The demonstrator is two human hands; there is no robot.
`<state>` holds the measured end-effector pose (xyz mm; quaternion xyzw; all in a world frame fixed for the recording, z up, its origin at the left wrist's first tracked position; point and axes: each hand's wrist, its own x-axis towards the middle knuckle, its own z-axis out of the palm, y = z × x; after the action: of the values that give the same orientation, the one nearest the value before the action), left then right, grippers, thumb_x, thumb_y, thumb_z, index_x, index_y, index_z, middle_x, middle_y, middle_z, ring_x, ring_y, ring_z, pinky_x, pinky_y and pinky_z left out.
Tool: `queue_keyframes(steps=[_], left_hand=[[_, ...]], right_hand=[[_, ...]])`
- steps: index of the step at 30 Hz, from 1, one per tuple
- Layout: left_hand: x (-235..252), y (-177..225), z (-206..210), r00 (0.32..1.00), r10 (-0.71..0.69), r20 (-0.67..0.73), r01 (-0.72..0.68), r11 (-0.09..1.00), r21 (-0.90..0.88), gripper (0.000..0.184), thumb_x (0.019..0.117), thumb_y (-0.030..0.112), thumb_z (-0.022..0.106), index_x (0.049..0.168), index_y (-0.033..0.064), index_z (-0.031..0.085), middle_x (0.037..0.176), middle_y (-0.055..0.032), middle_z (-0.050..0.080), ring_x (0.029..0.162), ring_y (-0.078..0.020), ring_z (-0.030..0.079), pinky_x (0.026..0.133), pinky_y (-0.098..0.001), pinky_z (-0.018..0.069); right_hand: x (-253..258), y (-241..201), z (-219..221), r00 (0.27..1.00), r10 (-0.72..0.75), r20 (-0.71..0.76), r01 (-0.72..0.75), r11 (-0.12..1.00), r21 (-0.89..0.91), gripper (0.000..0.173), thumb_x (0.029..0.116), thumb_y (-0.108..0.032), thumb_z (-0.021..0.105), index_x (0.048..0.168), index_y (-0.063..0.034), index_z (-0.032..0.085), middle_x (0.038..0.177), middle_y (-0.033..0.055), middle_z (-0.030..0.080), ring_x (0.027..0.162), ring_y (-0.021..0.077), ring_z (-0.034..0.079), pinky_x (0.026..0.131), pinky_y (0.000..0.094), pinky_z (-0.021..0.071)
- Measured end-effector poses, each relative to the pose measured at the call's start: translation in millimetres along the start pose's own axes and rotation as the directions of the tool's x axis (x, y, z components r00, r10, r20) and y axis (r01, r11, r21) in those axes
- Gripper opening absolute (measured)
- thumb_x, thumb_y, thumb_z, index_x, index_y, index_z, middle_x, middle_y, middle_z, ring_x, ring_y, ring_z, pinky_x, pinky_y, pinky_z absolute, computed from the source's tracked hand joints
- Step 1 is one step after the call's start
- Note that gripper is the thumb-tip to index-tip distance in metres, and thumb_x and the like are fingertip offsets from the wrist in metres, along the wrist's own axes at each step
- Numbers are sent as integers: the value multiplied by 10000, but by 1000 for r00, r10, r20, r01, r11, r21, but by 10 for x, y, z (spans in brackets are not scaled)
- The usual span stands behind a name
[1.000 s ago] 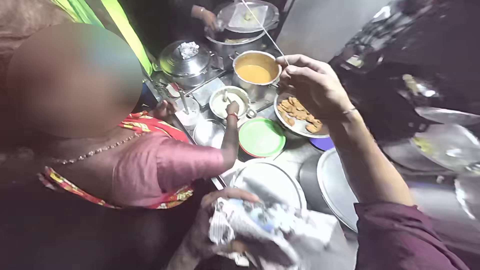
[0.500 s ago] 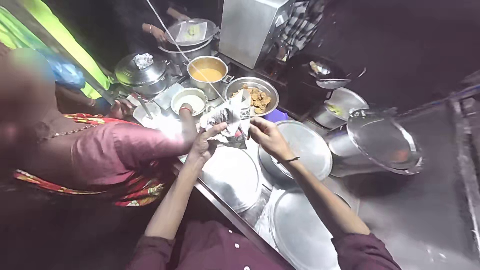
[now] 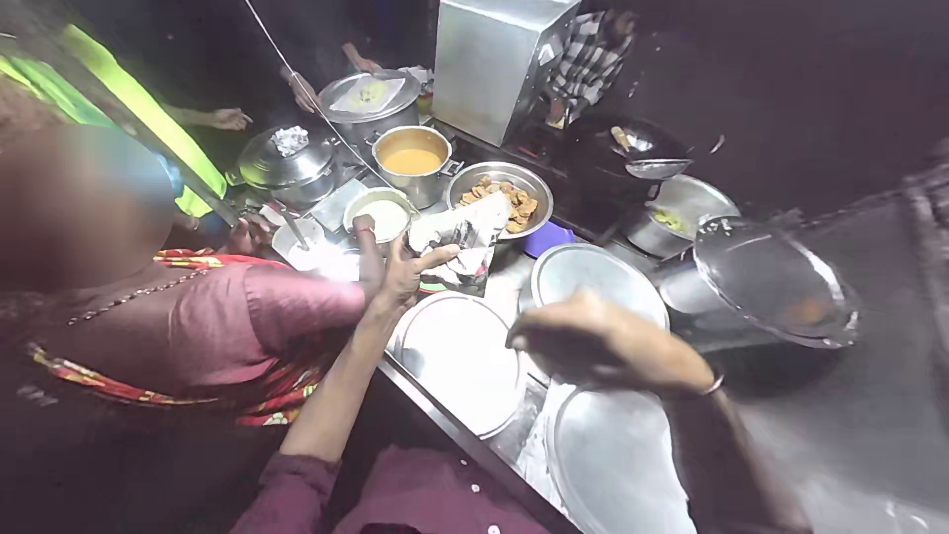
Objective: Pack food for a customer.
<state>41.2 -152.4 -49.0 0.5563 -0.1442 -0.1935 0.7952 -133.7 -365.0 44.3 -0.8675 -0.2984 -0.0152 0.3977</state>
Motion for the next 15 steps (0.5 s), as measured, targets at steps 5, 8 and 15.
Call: queue_keyframes(steps=[5, 8, 15], left_hand=[[-144, -67, 7, 971, -29, 237, 24, 999, 25, 478, 778, -6, 832, 1221, 27, 657, 1034, -142, 743, 883, -225, 737, 779, -397, 639], [-204, -32, -40, 969, -26, 246, 36, 999, -37, 450, 818, -11, 813, 1237, 12, 651, 1032, -159, 740, 886, -231, 737, 825, -406, 633], [-291, -99, -276, 982, -168, 86, 177, 977, -118, 385, 861, 31, 788, 1216, 98, 656, 918, -95, 743, 726, -144, 704, 684, -302, 611]], right_hand=[[850, 721, -529, 960, -151, -234, 65, 939, -338, 143, 958, -262, 724, 945, -132, 782, 912, -7, 718, 856, 111, 679, 788, 352, 574], [1084, 1326, -391, 978, -80, -193, 100, 990, 98, 164, 895, -184, 799, 942, -32, 759, 951, 48, 729, 863, 117, 685, 785, 292, 591], [1230, 1409, 16, 982, 110, -154, -46, 928, 369, 93, 926, -94, 753, 950, -16, 708, 783, 15, 703, 664, 54, 633, 646, 236, 553]])
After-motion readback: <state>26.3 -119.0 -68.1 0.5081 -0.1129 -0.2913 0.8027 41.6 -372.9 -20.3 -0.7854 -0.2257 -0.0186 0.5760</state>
